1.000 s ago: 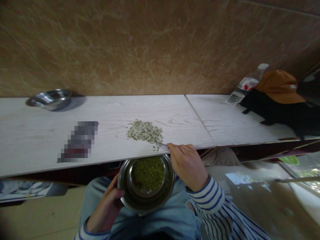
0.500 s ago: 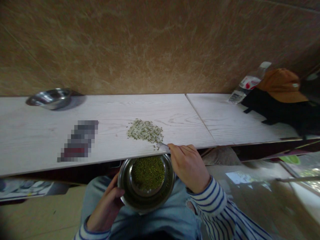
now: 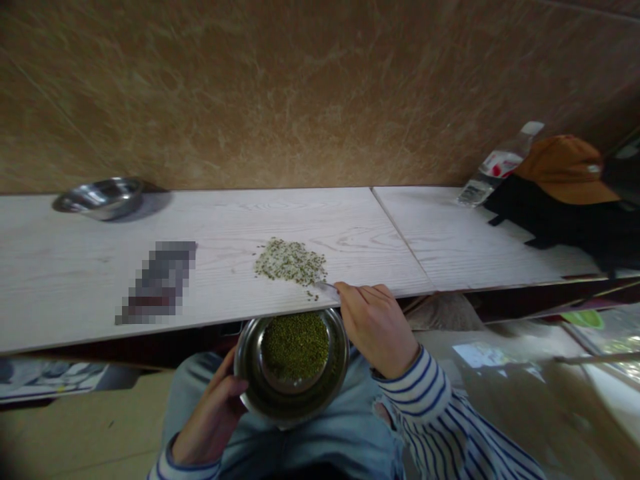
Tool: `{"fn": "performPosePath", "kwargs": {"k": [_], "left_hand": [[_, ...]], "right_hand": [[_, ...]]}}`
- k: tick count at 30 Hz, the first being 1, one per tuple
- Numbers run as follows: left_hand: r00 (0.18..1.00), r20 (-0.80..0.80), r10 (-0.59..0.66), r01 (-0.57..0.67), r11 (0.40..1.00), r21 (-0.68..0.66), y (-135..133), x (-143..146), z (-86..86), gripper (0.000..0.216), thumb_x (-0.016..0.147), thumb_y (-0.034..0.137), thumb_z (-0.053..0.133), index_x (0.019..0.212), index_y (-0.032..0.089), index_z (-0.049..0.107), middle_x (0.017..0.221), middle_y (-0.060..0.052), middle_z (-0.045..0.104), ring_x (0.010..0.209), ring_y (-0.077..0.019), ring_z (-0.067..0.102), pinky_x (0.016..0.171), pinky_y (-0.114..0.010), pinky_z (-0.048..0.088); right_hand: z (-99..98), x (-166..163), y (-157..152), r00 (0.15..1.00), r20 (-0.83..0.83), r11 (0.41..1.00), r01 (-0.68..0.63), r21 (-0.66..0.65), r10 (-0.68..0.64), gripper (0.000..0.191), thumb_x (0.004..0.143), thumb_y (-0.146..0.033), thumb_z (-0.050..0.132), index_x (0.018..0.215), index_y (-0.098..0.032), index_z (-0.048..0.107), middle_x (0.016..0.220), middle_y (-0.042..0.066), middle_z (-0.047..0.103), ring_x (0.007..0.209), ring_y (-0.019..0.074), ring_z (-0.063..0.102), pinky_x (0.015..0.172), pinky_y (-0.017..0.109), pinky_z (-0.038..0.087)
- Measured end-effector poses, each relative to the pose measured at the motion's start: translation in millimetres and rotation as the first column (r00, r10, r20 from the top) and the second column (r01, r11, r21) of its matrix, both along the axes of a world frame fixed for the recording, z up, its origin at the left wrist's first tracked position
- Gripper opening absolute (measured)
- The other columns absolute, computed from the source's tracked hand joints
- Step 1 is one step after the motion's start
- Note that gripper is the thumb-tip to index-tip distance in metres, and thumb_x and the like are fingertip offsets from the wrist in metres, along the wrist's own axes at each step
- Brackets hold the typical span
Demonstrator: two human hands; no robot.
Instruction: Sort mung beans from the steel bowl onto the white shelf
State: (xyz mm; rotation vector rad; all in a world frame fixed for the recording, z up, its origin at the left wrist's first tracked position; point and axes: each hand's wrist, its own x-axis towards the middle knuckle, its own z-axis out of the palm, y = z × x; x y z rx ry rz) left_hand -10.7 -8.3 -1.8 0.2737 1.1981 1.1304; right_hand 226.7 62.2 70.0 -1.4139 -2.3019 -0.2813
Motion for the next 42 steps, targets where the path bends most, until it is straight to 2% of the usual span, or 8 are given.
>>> {"fn": "performPosePath", "kwargs": {"k": [9,13,20,24,29,37,42], "left_hand": [[1.0,-0.011,-0.019,0.02,1.0,0.006,0.9,-0.7,2.9,0.065,0.056,0.016,0.059,0.121,0.026,0.055,0.087,-0.001,0.066,0.075,-0.0198,0.056,0.059,-0.029,0.044],[1.0,0.002,-0.011,0.011,1.0,0.002,1.3,-0.8,0.8,0.066,0.056,0.016,0.06,0.122,0.025,0.054,0.092,-0.002,0.067,0.077,-0.02,0.057,0.06,-0.03,0.045],[0.999,0.022,-0.025,0.024,1.0,0.009,2.7,3.2,-0.3,0.065,0.058,0.015,0.06,0.121,0.025,0.054,0.094,-0.002,0.066,0.079,-0.0193,0.056,0.062,-0.029,0.045],[0.998,0.045,-0.046,0.045,0.999,0.019,3.8,5.2,-0.7,0.065,0.056,0.014,0.059,0.12,0.025,0.056,0.094,-0.002,0.068,0.08,-0.0197,0.056,0.064,-0.029,0.045],[0.999,0.036,-0.026,0.025,0.999,0.025,3.6,4.6,-0.7,0.065,0.056,0.016,0.061,0.12,0.025,0.057,0.099,-0.002,0.067,0.087,-0.0214,0.056,0.067,-0.029,0.044],[0.999,0.043,-0.022,0.021,0.999,0.034,-0.7,-1.2,-2.9,0.066,0.056,0.017,0.059,0.122,0.028,0.055,0.107,-0.003,0.065,0.089,-0.0235,0.057,0.065,-0.031,0.044],[0.999,0.048,-0.017,0.017,1.0,0.0,-2.5,-3.4,-3.9,0.067,0.059,0.015,0.058,0.125,0.028,0.051,0.101,-0.003,0.067,0.08,-0.0209,0.057,0.06,-0.03,0.044]], "right_hand": [[2.0,-2.0,4.0,0.999,-0.036,0.997,-0.039,-0.066,0.037,0.023,0.091,-0.017,0.042,0.104,-0.014,0.061,0.089,0.008,0.07,0.079,0.0171,0.063,0.076,0.033,0.044],[1.5,-0.9,3.1,0.998,-0.045,0.994,-0.056,-0.089,0.052,0.024,0.091,-0.018,0.041,0.106,-0.015,0.06,0.09,0.008,0.069,0.08,0.0171,0.063,0.078,0.033,0.043],[5.3,-10.5,-11.1,0.992,-0.073,0.985,-0.108,-0.138,0.099,0.023,0.091,-0.015,0.041,0.107,-0.016,0.058,0.091,0.007,0.069,0.083,0.0169,0.062,0.079,0.034,0.043],[7.9,-12.1,-15.5,0.988,-0.105,0.985,-0.129,-0.113,0.117,0.024,0.09,-0.015,0.042,0.107,-0.017,0.059,0.09,0.007,0.069,0.081,0.016,0.063,0.078,0.033,0.044],[5.5,-5.3,-2.0,0.994,-0.094,0.998,-0.05,-0.038,0.046,0.022,0.09,-0.018,0.043,0.105,-0.015,0.059,0.091,0.007,0.069,0.08,0.0171,0.063,0.076,0.034,0.045],[-1.8,-17.2,28.0,0.997,-0.055,0.994,-0.067,-0.087,0.063,0.022,0.091,-0.02,0.043,0.107,-0.016,0.059,0.089,0.007,0.07,0.08,0.0171,0.063,0.076,0.033,0.043],[0.8,-23.4,53.1,0.998,-0.024,0.992,-0.053,-0.113,0.051,0.023,0.092,-0.018,0.042,0.107,-0.016,0.059,0.089,0.006,0.07,0.081,0.0163,0.063,0.078,0.032,0.043]]}}
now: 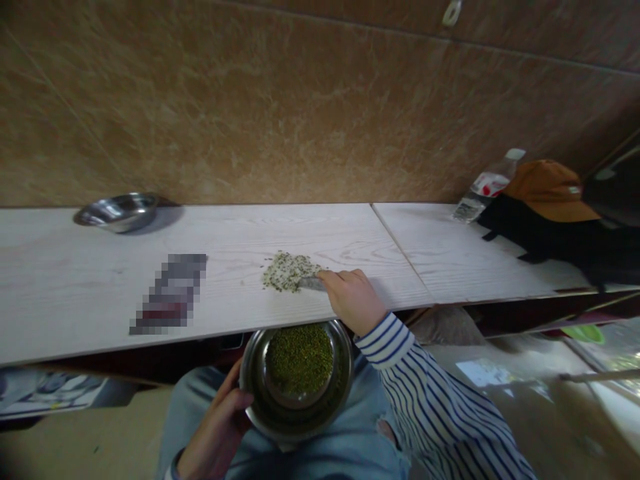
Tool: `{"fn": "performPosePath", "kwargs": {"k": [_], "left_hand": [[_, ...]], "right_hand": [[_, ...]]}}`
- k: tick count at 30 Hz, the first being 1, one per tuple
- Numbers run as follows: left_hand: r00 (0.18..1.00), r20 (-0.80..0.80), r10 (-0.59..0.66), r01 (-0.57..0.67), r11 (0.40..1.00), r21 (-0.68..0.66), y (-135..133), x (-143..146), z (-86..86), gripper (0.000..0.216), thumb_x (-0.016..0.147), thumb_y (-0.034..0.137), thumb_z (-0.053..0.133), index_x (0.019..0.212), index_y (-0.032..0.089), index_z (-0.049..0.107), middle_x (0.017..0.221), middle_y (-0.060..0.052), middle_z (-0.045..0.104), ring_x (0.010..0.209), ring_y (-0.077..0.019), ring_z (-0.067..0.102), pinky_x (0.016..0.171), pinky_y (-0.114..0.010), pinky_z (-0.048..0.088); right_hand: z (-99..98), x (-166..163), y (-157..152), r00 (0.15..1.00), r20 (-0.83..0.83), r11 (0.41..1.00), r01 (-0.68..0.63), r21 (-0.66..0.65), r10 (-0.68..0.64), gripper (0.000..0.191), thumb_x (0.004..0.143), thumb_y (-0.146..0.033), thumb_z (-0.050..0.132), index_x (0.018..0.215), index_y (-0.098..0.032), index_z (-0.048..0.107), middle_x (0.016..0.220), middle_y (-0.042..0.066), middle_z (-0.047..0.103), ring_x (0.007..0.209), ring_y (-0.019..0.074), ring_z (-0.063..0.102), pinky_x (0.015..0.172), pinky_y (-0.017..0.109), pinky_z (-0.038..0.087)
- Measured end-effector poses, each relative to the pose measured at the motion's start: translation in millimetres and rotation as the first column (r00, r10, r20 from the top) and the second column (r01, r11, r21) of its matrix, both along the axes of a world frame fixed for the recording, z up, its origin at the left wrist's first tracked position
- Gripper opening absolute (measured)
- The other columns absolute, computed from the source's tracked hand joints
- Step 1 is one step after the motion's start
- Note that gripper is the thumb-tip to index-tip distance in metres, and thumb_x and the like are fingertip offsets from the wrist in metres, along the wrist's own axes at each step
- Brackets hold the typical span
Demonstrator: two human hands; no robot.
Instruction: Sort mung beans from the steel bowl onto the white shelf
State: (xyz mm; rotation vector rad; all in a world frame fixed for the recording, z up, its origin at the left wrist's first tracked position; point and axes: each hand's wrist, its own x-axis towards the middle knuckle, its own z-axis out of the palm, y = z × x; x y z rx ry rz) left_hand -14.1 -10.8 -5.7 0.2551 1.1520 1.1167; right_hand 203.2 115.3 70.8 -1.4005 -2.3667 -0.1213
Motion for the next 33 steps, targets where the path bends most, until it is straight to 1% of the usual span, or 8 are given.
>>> {"fn": "performPosePath", "kwargs": {"k": [4,8,10,12,16,21,26,33], "left_hand": [[1.0,0.003,-0.016,0.016,1.0,0.008,0.6,-0.6,-2.9,0.068,0.059,0.018,0.059,0.125,0.028,0.052,0.095,-0.002,0.068,0.081,-0.0221,0.058,0.06,-0.03,0.044],[1.0,0.013,-0.01,0.01,0.999,0.031,2.0,0.4,-3.2,0.067,0.056,0.017,0.06,0.122,0.028,0.056,0.105,-0.003,0.067,0.094,-0.0246,0.057,0.071,-0.032,0.046],[1.0,0.016,-0.013,0.013,1.0,0.025,2.4,1.6,-2.5,0.069,0.057,0.017,0.059,0.125,0.028,0.053,0.107,-0.003,0.067,0.096,-0.025,0.057,0.071,-0.032,0.046],[1.0,0.016,-0.013,0.013,1.0,0.017,2.5,2.7,-1.8,0.072,0.057,0.017,0.059,0.128,0.028,0.051,0.106,-0.003,0.068,0.095,-0.025,0.058,0.07,-0.032,0.046],[1.0,0.015,-0.003,0.002,1.0,0.016,2.2,4.1,-1.1,0.074,0.058,0.017,0.059,0.13,0.027,0.049,0.105,-0.003,0.068,0.097,-0.025,0.057,0.072,-0.032,0.045],[1.0,0.023,-0.015,0.015,1.0,-0.004,2.1,4.9,-2.1,0.073,0.058,0.016,0.059,0.13,0.026,0.048,0.105,-0.003,0.067,0.092,-0.0243,0.057,0.066,-0.031,0.044],[0.999,0.034,-0.003,0.002,1.0,0.02,1.7,6.1,-2.5,0.067,0.059,0.016,0.06,0.125,0.025,0.053,0.107,-0.005,0.066,0.094,-0.0254,0.057,0.067,-0.032,0.045],[1.0,0.021,-0.013,0.012,1.0,0.022,1.8,6.8,4.5,0.067,0.058,0.015,0.06,0.123,0.025,0.054,0.1,-0.004,0.068,0.086,-0.0227,0.058,0.066,-0.031,0.046]], "right_hand": [[4.8,-1.8,10.6,1.0,-0.02,1.0,-0.017,0.002,0.017,0.022,0.091,-0.018,0.043,0.107,-0.018,0.059,0.09,0.005,0.07,0.079,0.0154,0.063,0.077,0.03,0.043],[5.5,2.3,14.6,0.997,-0.078,0.997,0.018,0.079,-0.012,0.022,0.092,-0.021,0.043,0.106,-0.017,0.059,0.093,0.006,0.07,0.082,0.0162,0.063,0.079,0.031,0.043],[2.9,4.4,15.6,0.997,-0.069,0.995,0.04,0.094,-0.033,0.022,0.092,-0.02,0.042,0.107,-0.017,0.059,0.093,0.006,0.07,0.084,0.0168,0.063,0.08,0.032,0.042],[-0.8,5.1,14.6,0.998,-0.039,0.996,0.046,0.079,-0.043,0.023,0.092,-0.02,0.042,0.108,-0.017,0.058,0.092,0.007,0.07,0.085,0.0167,0.063,0.08,0.032,0.042],[-6.7,3.3,5.2,1.0,-0.006,0.998,0.03,0.054,-0.029,0.024,0.091,-0.017,0.043,0.11,-0.016,0.057,0.091,0.007,0.069,0.086,0.0166,0.062,0.081,0.031,0.041],[-7.9,1.8,-10.5,1.0,-0.026,0.998,-0.01,0.058,0.012,0.023,0.09,-0.015,0.045,0.11,-0.017,0.057,0.094,0.006,0.069,0.087,0.0165,0.062,0.08,0.032,0.039],[-5.5,1.0,-22.2,0.998,-0.037,0.997,-0.052,0.062,0.055,0.025,0.089,-0.01,0.046,0.11,-0.017,0.056,0.095,0.005,0.069,0.087,0.0162,0.061,0.079,0.032,0.038],[2.3,3.8,-34.8,0.995,-0.046,0.994,-0.087,0.063,0.09,0.024,0.088,-0.01,0.046,0.108,-0.017,0.058,0.093,0.005,0.069,0.085,0.0157,0.061,0.078,0.032,0.038]]}}
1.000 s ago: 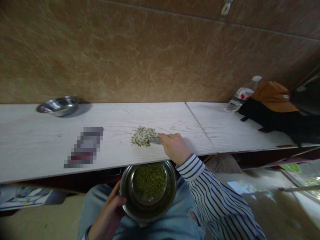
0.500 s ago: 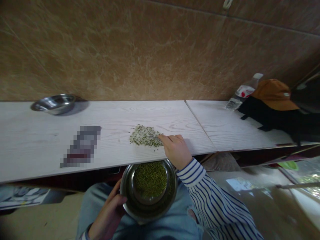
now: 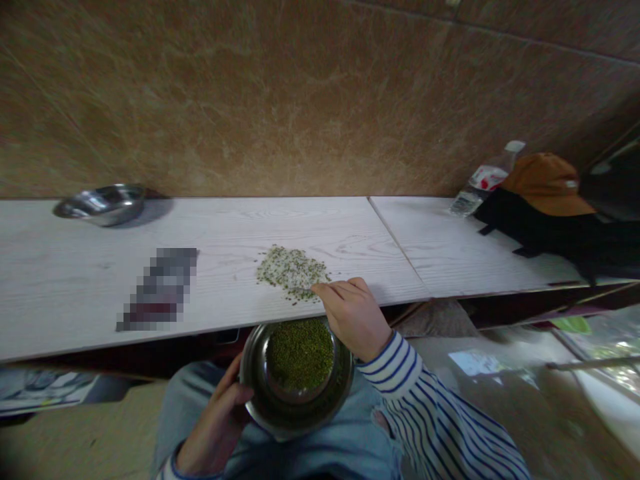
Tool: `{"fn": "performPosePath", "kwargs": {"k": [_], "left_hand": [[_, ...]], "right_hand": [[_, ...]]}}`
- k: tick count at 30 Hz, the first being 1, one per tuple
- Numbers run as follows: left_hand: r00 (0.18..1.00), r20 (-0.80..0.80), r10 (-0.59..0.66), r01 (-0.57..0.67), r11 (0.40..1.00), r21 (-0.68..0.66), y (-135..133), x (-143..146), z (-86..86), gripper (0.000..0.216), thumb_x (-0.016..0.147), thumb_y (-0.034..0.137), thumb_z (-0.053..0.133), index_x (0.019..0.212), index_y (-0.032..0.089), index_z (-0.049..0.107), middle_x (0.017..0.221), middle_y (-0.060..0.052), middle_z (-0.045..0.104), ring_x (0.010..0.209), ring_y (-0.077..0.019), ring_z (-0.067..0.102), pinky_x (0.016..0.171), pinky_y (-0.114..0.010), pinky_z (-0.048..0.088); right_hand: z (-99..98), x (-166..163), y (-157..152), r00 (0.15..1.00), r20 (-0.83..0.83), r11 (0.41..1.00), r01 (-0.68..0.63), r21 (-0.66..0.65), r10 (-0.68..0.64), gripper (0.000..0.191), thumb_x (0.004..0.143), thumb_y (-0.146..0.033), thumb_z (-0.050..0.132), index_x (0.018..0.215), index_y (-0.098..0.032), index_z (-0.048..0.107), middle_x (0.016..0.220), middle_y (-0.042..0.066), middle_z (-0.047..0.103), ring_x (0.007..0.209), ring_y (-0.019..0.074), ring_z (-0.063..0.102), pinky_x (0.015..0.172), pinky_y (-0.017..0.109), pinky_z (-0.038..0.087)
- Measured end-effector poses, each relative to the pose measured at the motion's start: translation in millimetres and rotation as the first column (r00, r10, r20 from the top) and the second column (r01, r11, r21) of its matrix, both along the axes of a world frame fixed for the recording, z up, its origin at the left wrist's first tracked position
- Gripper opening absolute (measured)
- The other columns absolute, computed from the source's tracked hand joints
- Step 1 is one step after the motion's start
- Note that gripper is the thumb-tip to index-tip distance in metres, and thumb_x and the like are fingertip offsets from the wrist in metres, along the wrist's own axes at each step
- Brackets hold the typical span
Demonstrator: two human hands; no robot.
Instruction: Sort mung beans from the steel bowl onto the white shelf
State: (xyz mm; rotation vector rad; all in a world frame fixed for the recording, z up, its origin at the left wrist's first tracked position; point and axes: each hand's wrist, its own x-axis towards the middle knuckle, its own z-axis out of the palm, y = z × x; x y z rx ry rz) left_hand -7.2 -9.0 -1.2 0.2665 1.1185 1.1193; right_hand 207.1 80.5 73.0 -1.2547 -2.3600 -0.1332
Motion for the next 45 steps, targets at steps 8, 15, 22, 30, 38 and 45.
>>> {"fn": "performPosePath", "kwargs": {"k": [8,15,22,30,38,45], "left_hand": [[1.0,0.026,0.007,-0.007,1.0,0.005,0.2,0.4,-3.4,0.062,0.058,0.012,0.059,0.118,0.025,0.057,0.098,-0.002,0.068,0.083,-0.0198,0.057,0.065,-0.029,0.045],[1.0,0.013,-0.003,0.003,1.0,0.014,0.8,-1.9,-5.4,0.06,0.058,0.013,0.059,0.117,0.026,0.059,0.098,-0.002,0.068,0.087,-0.0203,0.057,0.068,-0.029,0.044],[1.0,0.021,-0.011,0.011,1.0,0.019,0.8,-0.6,-4.6,0.059,0.057,0.012,0.059,0.114,0.026,0.06,0.097,-0.002,0.068,0.089,-0.0202,0.057,0.072,-0.029,0.045],[1.0,0.019,-0.008,0.007,1.0,0.015,1.6,1.8,-0.4,0.061,0.059,0.012,0.058,0.118,0.026,0.057,0.098,-0.001,0.068,0.087,-0.0193,0.057,0.068,-0.028,0.045],[1.0,0.025,-0.004,0.004,1.0,0.002,1.8,3.2,-0.8,0.059,0.057,0.011,0.059,0.115,0.026,0.06,0.1,-0.001,0.068,0.094,-0.0209,0.056,0.072,-0.029,0.045],[1.0,-0.014,-0.006,0.006,1.0,0.003,2.7,2.7,-1.5,0.062,0.057,0.012,0.059,0.118,0.025,0.059,0.098,-0.002,0.068,0.091,-0.0221,0.058,0.073,-0.031,0.045]], "right_hand": [[-0.8,4.6,-6.2,0.999,0.041,0.999,0.032,-0.013,-0.032,0.026,0.088,-0.011,0.047,0.111,-0.018,0.058,0.095,0.004,0.069,0.087,0.0152,0.062,0.077,0.032,0.039],[-1.9,4.0,-13.7,1.0,0.024,1.0,0.008,-0.015,-0.007,0.029,0.087,-0.01,0.045,0.112,-0.019,0.056,0.096,0.004,0.069,0.088,0.0147,0.061,0.078,0.032,0.04],[-1.0,6.4,-17.3,1.0,0.021,1.0,-0.01,-0.007,0.011,0.027,0.087,-0.01,0.046,0.111,-0.018,0.057,0.097,0.005,0.069,0.089,0.0149,0.061,0.078,0.032,0.04],[-0.1,28.2,-22.7,0.997,0.03,0.996,0.075,0.043,-0.077,0.021,0.089,-0.013,0.046,0.105,-0.016,0.059,0.093,0.005,0.07,0.083,0.0153,0.063,0.078,0.033,0.042],[-0.1,28.6,-30.0,0.996,0.021,0.996,0.087,0.029,-0.087,0.021,0.089,-0.014,0.045,0.104,-0.016,0.06,0.092,0.005,0.07,0.082,0.0148,0.063,0.077,0.032,0.043],[-1.5,30.1,-27.3,0.995,0.029,0.995,0.092,0.035,-0.093,0.022,0.089,-0.014,0.045,0.104,-0.014,0.06,0.092,0.007,0.07,0.081,0.0161,0.064,0.077,0.032,0.043]]}}
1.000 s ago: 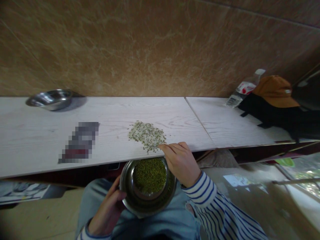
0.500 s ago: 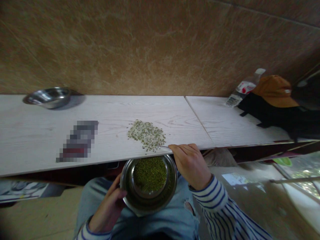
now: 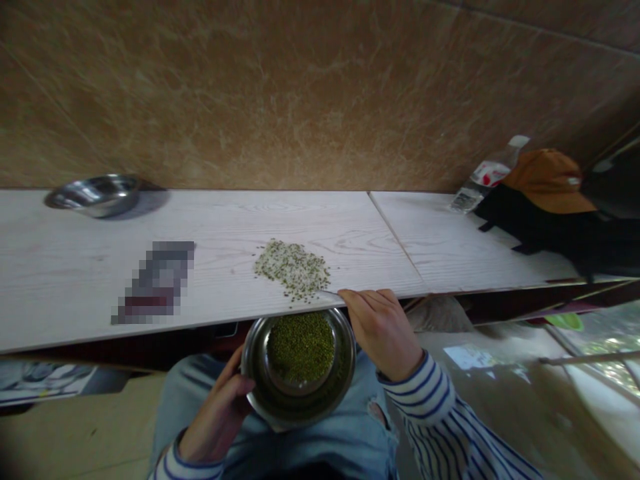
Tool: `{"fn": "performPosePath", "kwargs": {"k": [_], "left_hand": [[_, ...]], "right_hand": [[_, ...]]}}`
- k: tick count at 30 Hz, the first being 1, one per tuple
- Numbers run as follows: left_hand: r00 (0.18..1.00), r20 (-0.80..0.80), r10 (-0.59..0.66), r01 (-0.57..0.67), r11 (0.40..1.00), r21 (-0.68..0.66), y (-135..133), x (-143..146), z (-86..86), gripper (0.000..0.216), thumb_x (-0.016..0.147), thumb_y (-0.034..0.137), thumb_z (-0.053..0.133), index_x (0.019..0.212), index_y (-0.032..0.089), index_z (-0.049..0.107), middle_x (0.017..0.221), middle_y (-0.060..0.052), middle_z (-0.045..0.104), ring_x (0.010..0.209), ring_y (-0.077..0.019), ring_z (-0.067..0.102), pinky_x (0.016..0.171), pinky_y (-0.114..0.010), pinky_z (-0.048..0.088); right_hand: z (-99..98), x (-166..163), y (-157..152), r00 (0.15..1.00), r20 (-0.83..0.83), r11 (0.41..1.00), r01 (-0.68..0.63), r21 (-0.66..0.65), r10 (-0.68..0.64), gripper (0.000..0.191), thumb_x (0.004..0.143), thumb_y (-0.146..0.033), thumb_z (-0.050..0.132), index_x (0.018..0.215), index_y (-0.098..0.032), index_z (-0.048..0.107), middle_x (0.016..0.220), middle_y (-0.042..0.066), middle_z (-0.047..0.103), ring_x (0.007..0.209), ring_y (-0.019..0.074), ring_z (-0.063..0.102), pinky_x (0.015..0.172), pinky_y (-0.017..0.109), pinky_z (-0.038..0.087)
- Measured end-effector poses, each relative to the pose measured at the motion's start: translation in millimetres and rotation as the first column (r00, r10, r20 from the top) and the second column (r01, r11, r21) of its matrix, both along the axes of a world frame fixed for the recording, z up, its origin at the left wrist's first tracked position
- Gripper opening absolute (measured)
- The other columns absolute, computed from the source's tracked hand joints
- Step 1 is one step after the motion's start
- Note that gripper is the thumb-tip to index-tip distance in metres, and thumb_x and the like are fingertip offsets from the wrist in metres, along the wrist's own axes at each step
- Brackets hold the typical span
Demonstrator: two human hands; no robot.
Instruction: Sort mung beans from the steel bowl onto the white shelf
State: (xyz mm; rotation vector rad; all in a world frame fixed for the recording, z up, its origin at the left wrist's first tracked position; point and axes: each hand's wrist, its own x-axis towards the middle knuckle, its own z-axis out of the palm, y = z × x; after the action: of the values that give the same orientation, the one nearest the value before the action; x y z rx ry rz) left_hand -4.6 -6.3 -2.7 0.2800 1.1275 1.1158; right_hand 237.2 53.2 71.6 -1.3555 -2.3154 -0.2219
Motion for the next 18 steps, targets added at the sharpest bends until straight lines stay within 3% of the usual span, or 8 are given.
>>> {"fn": "performPosePath", "kwargs": {"k": [18], "left_hand": [[1.0,0.01,-0.007,0.007,1.0,0.013,-0.2,0.7,-0.4,0.063,0.056,0.013,0.059,0.118,0.026,0.059,0.11,-0.002,0.066,0.1,-0.0241,0.056,0.075,-0.031,0.045]], "right_hand": [[-0.5,-8.7,-6.5,1.0,0.004,0.998,-0.008,-0.061,0.009,0.022,0.09,-0.015,0.044,0.108,-0.016,0.058,0.096,0.007,0.069,0.086,0.0167,0.062,0.079,0.033,0.042]]}}
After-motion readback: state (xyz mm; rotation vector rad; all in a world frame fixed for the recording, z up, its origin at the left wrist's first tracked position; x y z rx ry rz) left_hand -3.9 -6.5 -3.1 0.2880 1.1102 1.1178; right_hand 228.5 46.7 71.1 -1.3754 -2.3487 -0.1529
